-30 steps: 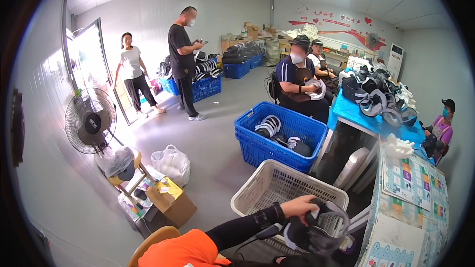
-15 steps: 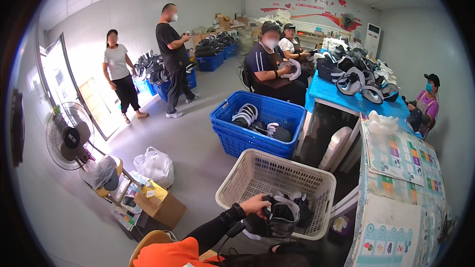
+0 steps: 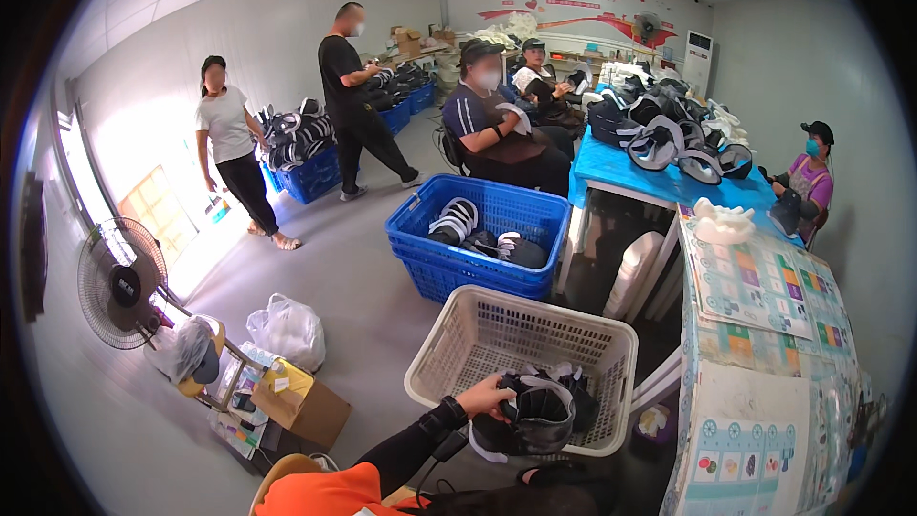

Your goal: Apply adhesive and assemble shoe components using an air sprayer and manual pressure.

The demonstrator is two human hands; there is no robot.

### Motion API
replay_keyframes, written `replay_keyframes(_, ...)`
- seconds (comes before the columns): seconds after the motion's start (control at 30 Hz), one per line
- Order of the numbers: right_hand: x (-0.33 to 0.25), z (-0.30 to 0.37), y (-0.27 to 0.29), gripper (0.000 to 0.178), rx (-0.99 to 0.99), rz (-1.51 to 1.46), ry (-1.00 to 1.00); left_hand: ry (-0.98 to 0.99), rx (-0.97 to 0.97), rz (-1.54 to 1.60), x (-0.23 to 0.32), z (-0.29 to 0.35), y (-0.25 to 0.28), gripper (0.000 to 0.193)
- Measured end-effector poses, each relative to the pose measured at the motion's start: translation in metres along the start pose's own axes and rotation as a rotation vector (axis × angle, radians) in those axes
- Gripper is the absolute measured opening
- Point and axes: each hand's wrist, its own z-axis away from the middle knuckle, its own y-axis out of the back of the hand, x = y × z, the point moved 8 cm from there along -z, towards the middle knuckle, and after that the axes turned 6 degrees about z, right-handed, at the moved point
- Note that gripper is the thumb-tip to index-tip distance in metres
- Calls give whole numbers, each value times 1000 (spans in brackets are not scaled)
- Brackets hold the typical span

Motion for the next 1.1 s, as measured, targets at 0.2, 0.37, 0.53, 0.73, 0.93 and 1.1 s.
replay_keyframes(0.2, 1, 0, 2, 18, -7, 9, -16, 32, 16, -26, 2, 6, -6, 40)
replay_keyframes(0.37, 2, 0, 2, 17, -17, 11, -32, 26, 1, -37, 1, 7, -5, 40)
replay_keyframes(0.53, 6, 2, -1, 17, -34, 12, -47, 40, 0, -3, -3, 4, -4, 37)
replay_keyframes(0.73, 10, 3, -8, 17, -55, 6, -64, 49, 1, -55, -11, -2, -2, 40)
replay_keyframes(0.93, 16, 5, -10, 16, -72, -5, -77, 22, -20, -31, -18, -9, 0, 46)
replay_keyframes(1.1, 15, 6, -9, 16, -83, -9, -88, 38, -2, -25, -21, -12, 0, 44)
